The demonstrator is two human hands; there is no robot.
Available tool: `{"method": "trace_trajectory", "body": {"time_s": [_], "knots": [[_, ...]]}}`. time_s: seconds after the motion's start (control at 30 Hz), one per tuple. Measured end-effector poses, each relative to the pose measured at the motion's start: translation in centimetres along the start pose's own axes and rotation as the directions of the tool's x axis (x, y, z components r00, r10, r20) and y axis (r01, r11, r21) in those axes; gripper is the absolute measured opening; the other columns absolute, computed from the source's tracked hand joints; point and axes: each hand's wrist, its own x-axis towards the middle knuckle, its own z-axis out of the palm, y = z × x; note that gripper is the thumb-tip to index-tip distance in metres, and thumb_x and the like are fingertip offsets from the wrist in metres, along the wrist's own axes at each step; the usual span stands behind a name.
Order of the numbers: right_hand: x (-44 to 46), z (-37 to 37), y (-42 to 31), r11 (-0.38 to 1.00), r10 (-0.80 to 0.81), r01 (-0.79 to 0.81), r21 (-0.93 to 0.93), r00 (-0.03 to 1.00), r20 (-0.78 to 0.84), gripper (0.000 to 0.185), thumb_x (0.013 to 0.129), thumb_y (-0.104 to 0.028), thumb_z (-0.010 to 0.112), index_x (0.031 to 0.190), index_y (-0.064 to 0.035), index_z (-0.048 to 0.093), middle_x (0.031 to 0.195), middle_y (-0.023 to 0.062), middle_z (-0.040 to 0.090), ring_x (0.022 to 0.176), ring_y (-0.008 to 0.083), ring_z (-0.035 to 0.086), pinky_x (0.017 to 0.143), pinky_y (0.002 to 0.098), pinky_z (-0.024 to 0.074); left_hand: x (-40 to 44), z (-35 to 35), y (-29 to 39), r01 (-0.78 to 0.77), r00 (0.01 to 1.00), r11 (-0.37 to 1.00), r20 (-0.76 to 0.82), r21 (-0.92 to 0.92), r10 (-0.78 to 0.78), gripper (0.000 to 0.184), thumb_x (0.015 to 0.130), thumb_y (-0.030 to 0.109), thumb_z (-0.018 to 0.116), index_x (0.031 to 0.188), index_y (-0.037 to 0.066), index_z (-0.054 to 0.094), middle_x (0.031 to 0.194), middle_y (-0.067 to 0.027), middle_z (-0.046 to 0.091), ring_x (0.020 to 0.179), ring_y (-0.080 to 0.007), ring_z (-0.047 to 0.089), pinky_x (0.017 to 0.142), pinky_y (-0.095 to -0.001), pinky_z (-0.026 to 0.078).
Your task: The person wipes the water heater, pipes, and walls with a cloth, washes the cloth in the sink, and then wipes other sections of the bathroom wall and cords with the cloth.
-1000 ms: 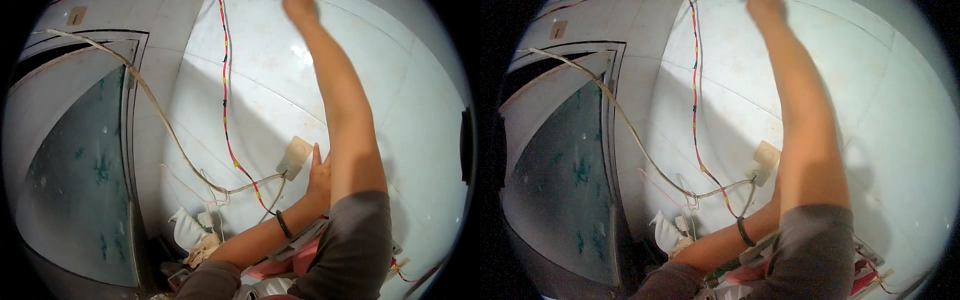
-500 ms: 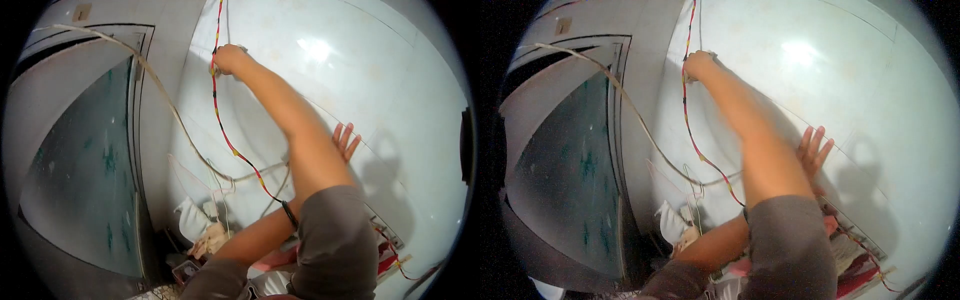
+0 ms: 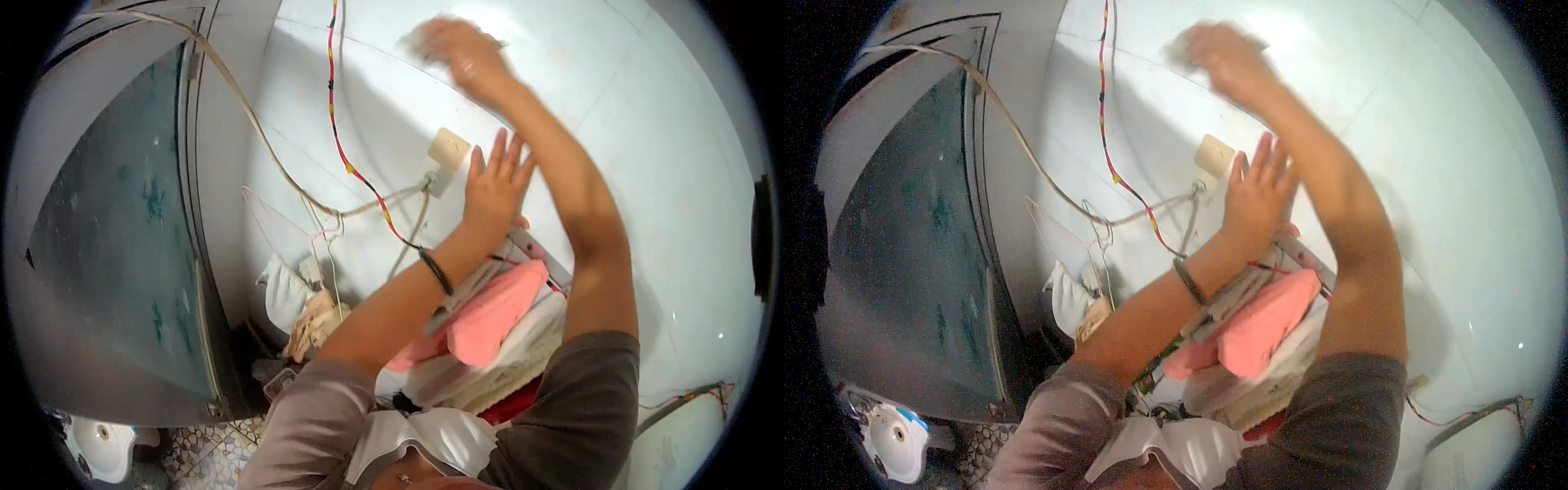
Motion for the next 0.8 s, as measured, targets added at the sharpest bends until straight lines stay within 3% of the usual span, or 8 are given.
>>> {"method": "trace_trajectory", "body": {"time_s": [0.17,0.23,0.4,0.43,0.5,0.53,0.63,0.8], "knots": [[-6.3,-0.6,-7.2,0.986,-0.134,0.054,0.158,0.819,0.558,0.030,0.090,-0.009,0.052,0.115,-0.0077,0.068,0.129,0.0068,0.062,0.118,0.0296,0.057,0.103,0.0389,0.0450,-5.7,-1.3,1.3,-0.081,0.997,0.997,0.012,0.002,0.081,0.053,0.075,0.033,0.077,0.117,0.004,0.061,0.131,-0.0148,0.053,0.128,-0.0337,0.046,0.103,-0.0453,0.041],[-5.1,-4.4,-6.3,0.656,0.429,-0.646,0.391,0.745,0.511,0.034,0.086,-0.002,0.053,0.115,-0.0093,0.069,0.122,0.0075,0.066,0.113,0.0302,0.060,0.097,0.0386,0.0489,-9.1,-4.8,2.1,-0.137,0.991,0.966,-0.038,-0.222,0.132,0.047,0.079,0.031,0.074,0.115,0.005,0.062,0.130,-0.0153,0.054,0.123,-0.0342,0.050,0.100,-0.0462,0.043],[-0.5,-5.1,-2.3,0.951,0.286,-0.274,-0.146,0.956,0.065,0.016,0.083,-0.010,0.060,0.093,-0.0055,0.073,0.116,0.0143,0.066,0.112,0.0277,0.059,0.099,0.0404,0.0456,-15.5,-11.4,1.8,0.111,0.993,0.940,0.066,-0.323,-0.095,0.036,0.082,0.026,0.072,0.111,0.006,0.063,0.124,-0.0151,0.057,0.114,-0.0361,0.054,0.093,-0.0463,0.046],[-1.4,-2.9,-3.7,0.876,0.458,-0.481,0.030,0.850,0.259,0.027,0.079,0.000,0.055,0.101,-0.0063,0.071,0.111,0.0081,0.069,0.100,0.0273,0.064,0.088,0.0373,0.0508,-16.7,-11.9,1.5,0.177,0.984,0.926,0.095,-0.334,-0.154,0.035,0.083,0.025,0.072,0.111,0.007,0.063,0.123,-0.0148,0.058,0.113,-0.0367,0.055,0.092,-0.0462,0.046],[-3.9,3.0,-5.4,0.949,0.079,-0.162,0.271,0.953,0.293,0.029,0.082,-0.001,0.053,0.106,-0.0047,0.070,0.111,0.0108,0.067,0.109,0.0293,0.060,0.093,0.0364,0.0480,-18.4,-13.1,0.5,0.230,0.972,0.931,0.110,-0.283,-0.207,0.033,0.082,0.022,0.072,0.110,0.007,0.063,0.119,-0.0141,0.059,0.111,-0.0364,0.057,0.091,-0.0453,0.047],[-5.0,3.3,-9.7,0.886,0.267,-0.362,0.291,0.910,0.319,0.040,0.073,0.006,0.055,0.106,-0.0088,0.071,0.113,0.0104,0.067,0.109,0.0317,0.061,0.092,0.0413,0.0497,-19.1,-13.7,0.0,0.250,0.967,0.932,0.116,-0.262,-0.227,0.032,0.082,0.020,0.073,0.110,0.007,0.063,0.117,-0.0138,0.060,0.109,-0.0363,0.057,0.090,-0.0449,0.047],[-9.1,5.5,-11.6,0.986,-0.107,0.062,0.153,0.946,0.307,0.034,0.088,-0.005,0.049,0.116,-0.0076,0.068,0.118,0.0124,0.065,0.108,0.0314,0.061,0.094,0.0404,0.0494,-20.7,-15.7,-1.1,0.368,0.930,0.910,0.071,-0.190,-0.361,0.030,0.081,0.015,0.074,0.108,0.007,0.064,0.110,-0.0124,0.062,0.101,-0.0345,0.061,0.084,-0.0419,0.050],[-6.5,-6.3,-7.1,0.952,0.271,-0.247,-0.180,0.954,0.130,0.019,0.084,-0.012,0.058,0.096,-0.0091,0.073,0.109,0.0134,0.067,0.108,0.0296,0.061,0.096,0.0416,0.0460,-22.6,-17.0,-1.8,0.422,0.905,0.894,0.007,-0.149,-0.426,0.027,0.080,0.012,0.074,0.104,0.006,0.065,0.105,-0.0113,0.064,0.093,-0.0316,0.063,0.079,-0.0383,0.051]]}}
